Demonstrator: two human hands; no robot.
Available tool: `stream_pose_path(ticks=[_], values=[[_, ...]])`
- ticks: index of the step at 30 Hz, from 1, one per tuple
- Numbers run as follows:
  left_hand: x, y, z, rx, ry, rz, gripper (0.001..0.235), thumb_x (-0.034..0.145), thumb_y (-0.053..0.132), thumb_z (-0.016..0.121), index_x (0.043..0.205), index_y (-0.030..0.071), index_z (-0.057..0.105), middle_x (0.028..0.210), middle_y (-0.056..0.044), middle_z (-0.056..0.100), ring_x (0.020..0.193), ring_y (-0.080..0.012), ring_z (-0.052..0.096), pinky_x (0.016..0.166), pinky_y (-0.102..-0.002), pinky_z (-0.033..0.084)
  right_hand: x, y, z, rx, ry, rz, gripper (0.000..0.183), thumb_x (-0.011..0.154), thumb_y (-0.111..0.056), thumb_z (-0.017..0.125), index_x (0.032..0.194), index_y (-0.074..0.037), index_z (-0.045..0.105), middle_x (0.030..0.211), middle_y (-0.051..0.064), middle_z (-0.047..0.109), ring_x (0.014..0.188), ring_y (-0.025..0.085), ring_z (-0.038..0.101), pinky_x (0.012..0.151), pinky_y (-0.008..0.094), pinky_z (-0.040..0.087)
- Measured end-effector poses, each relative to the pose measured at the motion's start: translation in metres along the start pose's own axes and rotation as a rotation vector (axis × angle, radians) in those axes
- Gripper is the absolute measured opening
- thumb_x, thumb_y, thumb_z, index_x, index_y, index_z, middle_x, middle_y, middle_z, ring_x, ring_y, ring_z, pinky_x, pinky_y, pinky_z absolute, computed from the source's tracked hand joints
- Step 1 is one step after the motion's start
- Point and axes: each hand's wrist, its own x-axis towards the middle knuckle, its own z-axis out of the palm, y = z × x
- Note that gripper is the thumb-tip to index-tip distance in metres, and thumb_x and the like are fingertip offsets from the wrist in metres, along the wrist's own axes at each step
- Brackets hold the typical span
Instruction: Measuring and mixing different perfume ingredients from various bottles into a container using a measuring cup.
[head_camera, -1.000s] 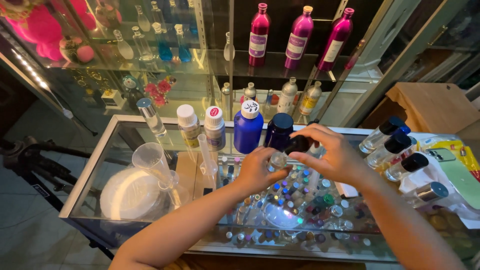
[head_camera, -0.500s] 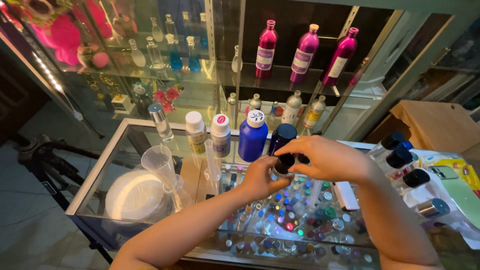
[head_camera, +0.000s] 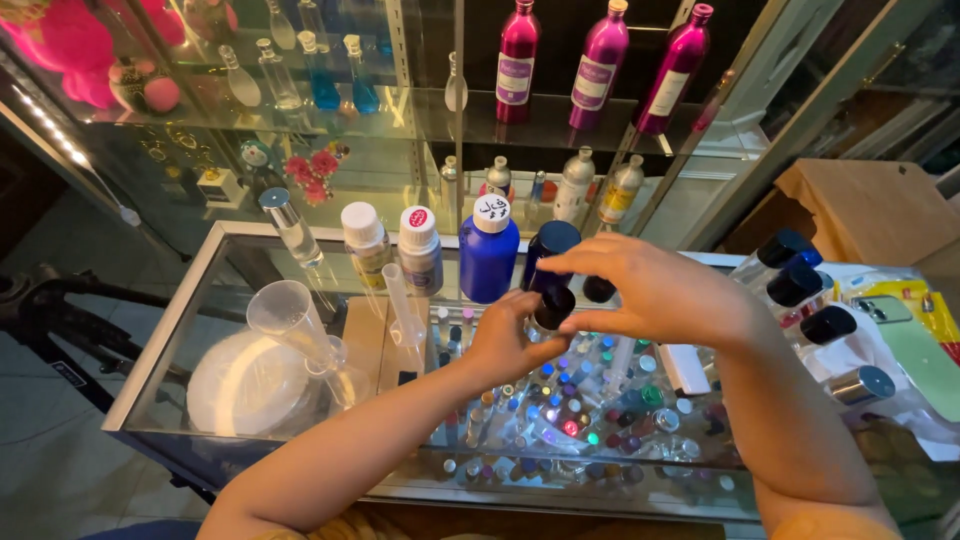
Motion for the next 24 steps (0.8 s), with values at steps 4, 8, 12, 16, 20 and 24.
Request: stream_pose_path(ticks=[4, 8, 12, 16, 20, 24], values=[[0.001, 0.012, -0.003, -0.012, 0.018, 0.013, 0.033, 0.072, 0.029, 0.088, 0.074, 0.015, 0.059, 0.07, -0.008, 0.062, 0.079, -0.0319, 0.064, 0.067, -0.037, 0.052, 0.005, 0.006, 0.011, 0.006, -0.014, -0.02, 0.035, 0.093, -0.023, 0.072, 0.123, -0.005, 0.072, 0.116, 0.016, 0.076, 0.106, 0.033, 0.071, 0.091, 0.047, 0.059], [-0.001, 0.001, -0.001, -0.038, 0.025, 0.026, 0.036, 0.074, 0.029, 0.087, 0.073, 0.012, 0.056, 0.07, -0.012, 0.061, 0.077, -0.0355, 0.063, 0.067, -0.038, 0.051, 0.009, 0.013, 0.02, -0.055, 0.033, 0.089, 0.037, 0.087, -0.042, 0.08, 0.107, -0.012, 0.074, 0.098, 0.007, 0.076, 0.095, 0.026, 0.072, 0.079, 0.04, 0.06], [-0.001, 0.002, -0.002, -0.019, 0.03, 0.018, 0.036, 0.073, 0.029, 0.087, 0.072, 0.012, 0.056, 0.068, -0.012, 0.061, 0.076, -0.0341, 0.063, 0.065, -0.039, 0.051, 0.008, 0.001, 0.006, -0.026, 0.034, 0.089, 0.045, 0.086, -0.043, 0.08, 0.115, -0.009, 0.072, 0.105, 0.011, 0.076, 0.099, 0.029, 0.072, 0.081, 0.041, 0.061], [0.0, 0.006, -0.002, -0.027, 0.017, -0.001, 0.034, 0.073, 0.029, 0.087, 0.071, 0.016, 0.056, 0.068, -0.006, 0.063, 0.076, -0.0287, 0.064, 0.066, -0.035, 0.052, 0.008, 0.008, 0.014, -0.01, -0.022, 0.05, 0.04, 0.091, -0.037, 0.075, 0.12, -0.01, 0.073, 0.107, 0.012, 0.077, 0.1, 0.03, 0.073, 0.082, 0.044, 0.061], [0.001, 0.011, -0.004, -0.059, 0.023, 0.029, 0.032, 0.074, 0.026, 0.087, 0.072, 0.012, 0.058, 0.068, -0.01, 0.062, 0.073, -0.0337, 0.062, 0.065, -0.037, 0.051, 0.011, 0.014, 0.018, -0.06, 0.041, 0.089, 0.042, 0.087, -0.044, 0.08, 0.111, -0.012, 0.075, 0.093, 0.01, 0.075, 0.089, 0.03, 0.072, 0.076, 0.044, 0.059], [0.001, 0.005, -0.002, -0.053, 0.045, 0.027, 0.033, 0.074, 0.027, 0.088, 0.071, 0.014, 0.058, 0.067, -0.008, 0.063, 0.072, -0.0308, 0.063, 0.063, -0.035, 0.051, 0.003, 0.005, -0.001, -0.031, 0.054, 0.124, 0.05, 0.086, -0.039, 0.081, 0.127, -0.011, 0.072, 0.102, 0.012, 0.078, 0.093, 0.031, 0.072, 0.08, 0.044, 0.06]])
